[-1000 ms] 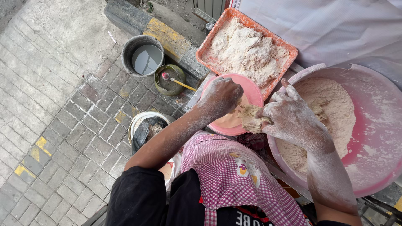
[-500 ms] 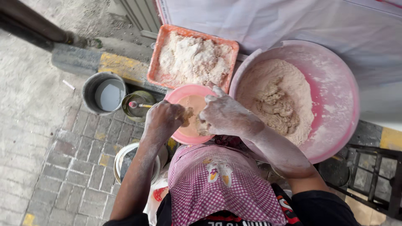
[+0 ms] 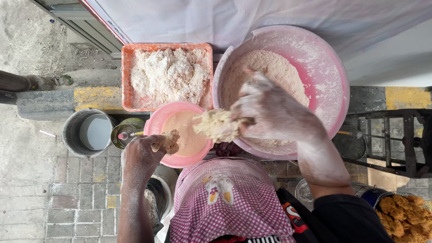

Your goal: The person kneads dough by hand, repeatedly transferring portions between a pink bowl and a larger pink basin containing flour. The person also scoops flour from an orange tray into the basin while continuing to mix the dough.

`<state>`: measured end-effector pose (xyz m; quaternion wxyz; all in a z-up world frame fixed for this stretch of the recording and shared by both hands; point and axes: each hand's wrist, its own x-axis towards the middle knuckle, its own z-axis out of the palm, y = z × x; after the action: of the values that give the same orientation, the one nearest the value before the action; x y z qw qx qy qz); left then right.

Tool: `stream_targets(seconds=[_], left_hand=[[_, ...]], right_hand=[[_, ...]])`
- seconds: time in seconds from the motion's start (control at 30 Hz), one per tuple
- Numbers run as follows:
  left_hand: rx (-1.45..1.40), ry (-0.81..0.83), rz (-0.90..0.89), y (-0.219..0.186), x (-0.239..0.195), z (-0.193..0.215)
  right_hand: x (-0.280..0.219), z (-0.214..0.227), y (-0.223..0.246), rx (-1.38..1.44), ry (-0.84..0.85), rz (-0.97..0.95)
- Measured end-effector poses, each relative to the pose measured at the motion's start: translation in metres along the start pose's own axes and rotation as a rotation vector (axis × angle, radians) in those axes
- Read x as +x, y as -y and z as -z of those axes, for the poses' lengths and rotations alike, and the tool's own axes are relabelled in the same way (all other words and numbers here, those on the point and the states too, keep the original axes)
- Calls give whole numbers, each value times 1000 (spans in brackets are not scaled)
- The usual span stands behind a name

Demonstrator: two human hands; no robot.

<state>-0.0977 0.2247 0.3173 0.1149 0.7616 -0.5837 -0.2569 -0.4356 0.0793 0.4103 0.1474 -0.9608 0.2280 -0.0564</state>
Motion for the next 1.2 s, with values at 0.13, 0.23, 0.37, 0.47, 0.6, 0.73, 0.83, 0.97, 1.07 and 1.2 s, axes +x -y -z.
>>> stream_targets(seconds=[0.13, 0.23, 0.37, 0.47, 0.6, 0.73, 0.83, 0.97, 1.07, 1.2], left_hand=[[-53, -40, -52, -4, 2, 2], [-90, -98, -113, -1, 2, -2], [-118, 1, -70, 5, 7, -12], [-119, -30, -195, 7, 13, -25], [-75, -86, -233, 16, 21, -37], [-78, -119, -302, 24, 20, -41], [-72, -109, -321, 26, 18, -38], [-122, -38, -333, 37, 21, -32], [-179, -45, -339, 43, 21, -36], [-194, -22, -446, 47, 32, -28]], right_hand=[[-95, -24, -57, -68, 31, -337], [-136, -65, -89, -11, 400, -752], [-143, -77, -97, 63, 340, -748], [-86, -74, -92, 82, 276, -846], [68, -120, -96, 112, 182, -492], [220, -205, -127, 78, 250, -445], [260, -258, -144, -25, 222, -480], [255, -299, -142, -292, 163, -438], [235, -296, -131, -367, 232, -331], [231, -254, -127, -82, 596, -436]])
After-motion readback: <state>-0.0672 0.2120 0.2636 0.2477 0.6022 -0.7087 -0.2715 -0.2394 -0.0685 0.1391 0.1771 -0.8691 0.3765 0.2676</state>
